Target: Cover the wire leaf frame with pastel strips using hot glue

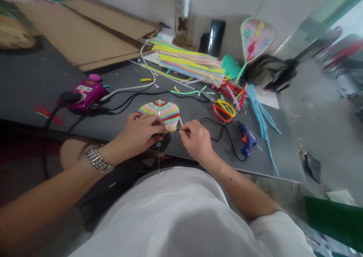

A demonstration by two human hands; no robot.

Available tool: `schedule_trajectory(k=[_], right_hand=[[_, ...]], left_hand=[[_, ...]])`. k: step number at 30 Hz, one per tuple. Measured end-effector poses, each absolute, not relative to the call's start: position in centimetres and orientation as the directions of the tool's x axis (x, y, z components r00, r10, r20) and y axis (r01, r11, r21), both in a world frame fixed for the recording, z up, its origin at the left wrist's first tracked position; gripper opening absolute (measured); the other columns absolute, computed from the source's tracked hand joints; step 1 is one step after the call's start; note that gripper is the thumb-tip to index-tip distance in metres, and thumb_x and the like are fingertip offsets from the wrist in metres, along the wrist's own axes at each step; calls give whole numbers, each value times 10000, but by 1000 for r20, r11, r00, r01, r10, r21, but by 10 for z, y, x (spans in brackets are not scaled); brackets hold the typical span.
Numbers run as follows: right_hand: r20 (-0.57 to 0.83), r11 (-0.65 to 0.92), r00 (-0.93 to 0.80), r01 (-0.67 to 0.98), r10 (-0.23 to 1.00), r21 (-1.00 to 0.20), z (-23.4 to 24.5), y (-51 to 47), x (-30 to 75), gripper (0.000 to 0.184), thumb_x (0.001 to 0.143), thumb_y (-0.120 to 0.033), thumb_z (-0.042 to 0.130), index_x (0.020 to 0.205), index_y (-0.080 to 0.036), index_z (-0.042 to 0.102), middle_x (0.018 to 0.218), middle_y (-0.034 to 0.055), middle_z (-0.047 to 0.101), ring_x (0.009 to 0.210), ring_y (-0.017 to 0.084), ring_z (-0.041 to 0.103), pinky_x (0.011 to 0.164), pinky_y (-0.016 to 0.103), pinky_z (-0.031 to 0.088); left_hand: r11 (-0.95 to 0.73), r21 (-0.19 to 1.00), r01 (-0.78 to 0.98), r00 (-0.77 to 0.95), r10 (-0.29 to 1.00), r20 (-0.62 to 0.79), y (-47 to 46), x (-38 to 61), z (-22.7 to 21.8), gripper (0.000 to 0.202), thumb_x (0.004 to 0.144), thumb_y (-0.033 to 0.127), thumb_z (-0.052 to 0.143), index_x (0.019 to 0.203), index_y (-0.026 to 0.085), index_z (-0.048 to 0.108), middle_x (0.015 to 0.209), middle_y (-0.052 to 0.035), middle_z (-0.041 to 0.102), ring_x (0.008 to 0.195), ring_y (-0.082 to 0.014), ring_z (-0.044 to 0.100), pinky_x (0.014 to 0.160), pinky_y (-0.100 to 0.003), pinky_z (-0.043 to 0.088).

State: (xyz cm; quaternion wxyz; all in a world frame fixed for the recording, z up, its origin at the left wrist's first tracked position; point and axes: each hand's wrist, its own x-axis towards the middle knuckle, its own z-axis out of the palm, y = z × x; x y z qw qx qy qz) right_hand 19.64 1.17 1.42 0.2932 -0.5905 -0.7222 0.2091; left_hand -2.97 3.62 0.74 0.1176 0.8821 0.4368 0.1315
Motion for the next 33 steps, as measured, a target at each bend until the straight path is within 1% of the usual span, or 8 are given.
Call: schedule_trajectory(k=[3,6,10,14,20,24,29,33], right_hand=[[86,120,-85,782,993,-612,12,27,186,89,812,-252,661,738,-214,691,749,8,670,643,147,572,633,281,412],[5,38,-44,795,999,-606,11,33,182,124,792,-289,677,689,-220,674,710,1,695,642,155,597,636,281,411],[-39,-13,-12,819,999,-574,14,36,176,154,788,-325,668,676,-221,684,679,-1,702,613,151,583,613,278,385],[-48,-10,-18,846,999,-533,16,40,174,142,781,-279,616,677,-207,682,654,-3,677,604,138,551,602,268,357],[-96,-27,-45,768,994,-640,10,46,180,180,766,-318,587,650,-195,649,559,-19,597,541,126,497,562,255,343],[-99,-29,-46,762,994,-647,10,48,182,189,755,-326,596,631,-192,642,542,-23,580,537,126,485,557,254,342],[-87,-19,-50,757,995,-653,9,48,181,186,753,-328,600,637,-191,649,548,-24,587,535,124,491,559,253,348],[-80,-12,-55,745,995,-667,8,47,181,177,752,-312,588,629,-194,635,544,-24,581,530,125,494,554,252,348]], left_hand=[[-593,339,731,588,798,128,37,-30,5,200,902,202,672,1033,301,786,1133,-75,679,1114,-298,603,1011,-553,335],[-588,347,731,580,803,140,38,-30,4,186,897,188,671,997,292,788,1090,-72,669,1091,-286,596,1010,-531,330],[-588,351,729,570,805,165,37,-29,3,180,899,209,676,1000,300,794,1076,-69,659,1083,-283,585,1016,-527,306],[-592,339,731,574,803,162,37,-29,3,189,917,225,652,1006,303,798,1093,-70,660,1089,-284,582,1009,-527,297],[-623,295,725,596,781,185,38,-29,1,175,949,252,644,1013,308,798,1062,-73,645,1065,-282,581,963,-511,306],[-646,223,730,614,763,201,35,-28,4,150,937,244,678,1029,287,788,1065,-80,643,1053,-291,574,930,-487,330],[-732,66,679,700,671,244,24,-23,16,145,966,165,604,957,159,748,975,-107,637,1005,-283,561,846,-417,370],[-751,-4,660,730,640,241,17,-17,22,148,965,140,582,920,112,721,921,-116,636,949,-282,559,822,-413,382]])
